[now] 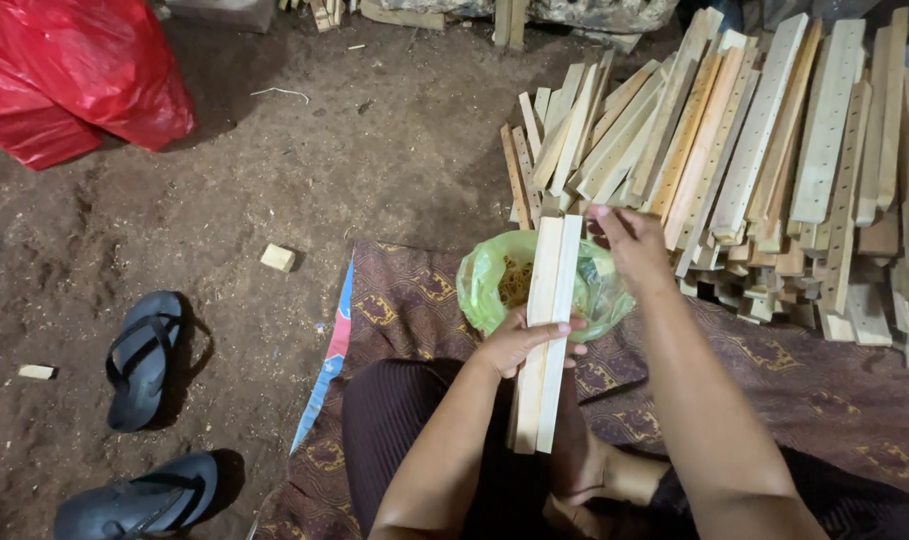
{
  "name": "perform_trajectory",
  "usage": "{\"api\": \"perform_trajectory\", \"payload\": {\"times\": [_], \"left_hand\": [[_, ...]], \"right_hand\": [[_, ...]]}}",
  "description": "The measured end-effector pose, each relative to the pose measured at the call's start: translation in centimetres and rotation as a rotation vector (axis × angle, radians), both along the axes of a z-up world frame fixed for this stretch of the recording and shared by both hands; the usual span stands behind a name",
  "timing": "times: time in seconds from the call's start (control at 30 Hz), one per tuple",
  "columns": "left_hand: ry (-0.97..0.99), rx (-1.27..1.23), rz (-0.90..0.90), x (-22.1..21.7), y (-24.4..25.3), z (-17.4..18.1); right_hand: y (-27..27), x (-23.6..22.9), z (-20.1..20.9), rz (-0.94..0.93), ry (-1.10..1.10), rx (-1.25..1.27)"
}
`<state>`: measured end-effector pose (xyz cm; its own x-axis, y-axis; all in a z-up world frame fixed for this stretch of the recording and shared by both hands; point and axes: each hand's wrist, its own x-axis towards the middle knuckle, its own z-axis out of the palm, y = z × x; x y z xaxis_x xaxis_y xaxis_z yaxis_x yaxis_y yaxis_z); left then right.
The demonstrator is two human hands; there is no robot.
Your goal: Sorting and aligning wooden slats from a pile into organized bundles.
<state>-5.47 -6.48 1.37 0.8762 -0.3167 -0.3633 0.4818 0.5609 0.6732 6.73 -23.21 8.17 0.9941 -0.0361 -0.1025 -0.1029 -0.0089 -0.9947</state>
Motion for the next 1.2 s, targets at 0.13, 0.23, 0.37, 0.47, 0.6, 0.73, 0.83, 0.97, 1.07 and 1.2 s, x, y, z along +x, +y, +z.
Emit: {"api": "perform_trajectory", "payload": {"times": [0.13, 0.23, 0.37, 0.47, 0.6, 0.73, 0.83, 0.97, 1.07, 1.2], "left_hand": [[-0.004, 0.021, -0.053, 0.1, -0.6, -0.9], [0.013, 0.003, -0.035, 0.1, -0.8, -0.7], [0.015, 0.020, -0.039, -0.2, -0.7, -0.2], [0.015, 0.037, -0.030, 0.3, -0.8, -0.6], [0.059, 0.023, 0.054, 1.2, -0.3, -2.5], [0.068, 0.002, 0.136, 1.2, -0.1, -0.9], [0.079, 0.005, 0.185, 0.6, -0.6, 0.5], [0.072, 0.040, 0.189, 0.4, -1.4, -0.6], [0.064, 0.048, 0.196, 0.2, -1.9, 0.5], [0.035, 0.099, 0.167, -0.6, -3.1, 1.0]], "right_hand": [[1.1, -0.1, -0.1, 0.027, -0.018, -0.158], [1.6, -0.3, -0.7, -0.001, -0.010, -0.135], [1.4, 0.0, -1.7, -0.003, 0.017, -0.167], [0.8, -0.5, -1.8, -0.082, -0.090, -0.245], [1.4, -4.7, 2.8, -0.039, -0.146, -0.317], [1.0, -6.5, 1.2, 0.093, -0.101, -0.357], [0.6, -8.2, 2.8, 0.145, -0.076, -0.537], [-1.1, -8.4, -1.7, 0.148, 0.052, -0.474], [-1.7, -9.3, 0.2, 0.182, 0.197, 0.071], [-2.7, -9.2, -1.5, 0.183, 0.440, 0.833]]}}
